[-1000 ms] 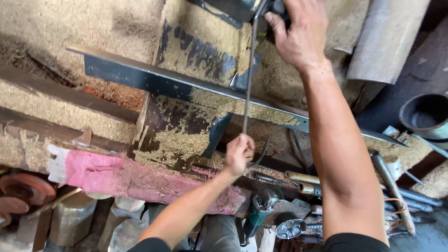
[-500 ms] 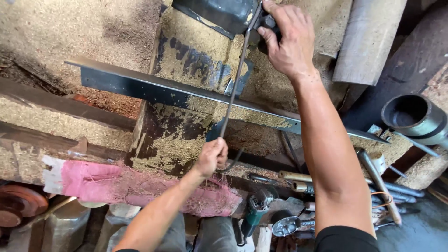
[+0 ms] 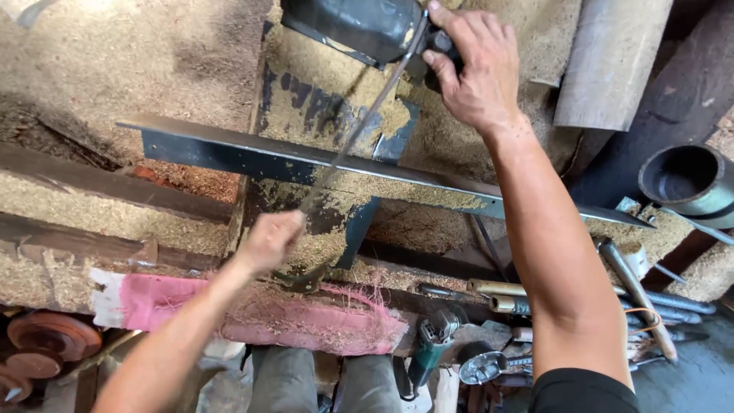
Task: Grinding the end of a metal rod using a bench grinder in a workshop.
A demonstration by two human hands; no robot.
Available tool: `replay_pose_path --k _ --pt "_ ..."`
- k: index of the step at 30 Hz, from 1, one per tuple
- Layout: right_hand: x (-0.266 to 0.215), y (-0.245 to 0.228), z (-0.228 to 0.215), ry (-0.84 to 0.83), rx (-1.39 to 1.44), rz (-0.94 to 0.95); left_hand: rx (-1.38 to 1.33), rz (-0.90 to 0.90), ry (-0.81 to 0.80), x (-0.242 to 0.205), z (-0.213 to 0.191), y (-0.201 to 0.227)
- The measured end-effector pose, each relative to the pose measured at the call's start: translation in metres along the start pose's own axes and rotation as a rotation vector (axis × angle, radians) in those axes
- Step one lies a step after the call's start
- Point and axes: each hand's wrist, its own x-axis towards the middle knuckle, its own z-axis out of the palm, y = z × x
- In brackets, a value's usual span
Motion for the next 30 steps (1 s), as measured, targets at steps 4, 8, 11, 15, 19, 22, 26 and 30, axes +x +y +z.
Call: replay_pose_path --k 4,8,11,15,19,22,26,30 --pt "0.000 0.004 0.005 -0.024 -0.014 0.013 0.177 -0.005 0.012 0.005 -0.035 0.014" --pt "0.002 -0.001 -0.003 -0.028 0.000 0.008 0.249 -0.141 0.020 0.006 -0.043 0.028" --pt "0.003 -0.005 0.000 -0.010 0.003 0.009 0.157 -0.102 0.138 0.003 -0.010 0.015" --pt "0.004 -0.002 -0.003 -0.002 -0.004 0.004 -0.138 0.042 0.279 0.007 0.019 -0.012" --pt "0.006 -0.007 -0.007 0.022 0.008 -0.010 -0.209 -0.041 0.274 -0.004 0.044 0.010" --pt "0.008 -0.009 -0.010 0.022 0.034 -0.013 -0.284 -0.017 0.343 0.005 0.071 -0.009" --pt "0.005 -0.006 -0.005 0.016 0.037 0.017 -0.388 0.027 0.414 0.020 0.142 -0.015" --pt "0.003 -0.002 -0.001 0.011 0.015 0.003 -0.601 0.086 0.490 0.045 0.223 -0.018"
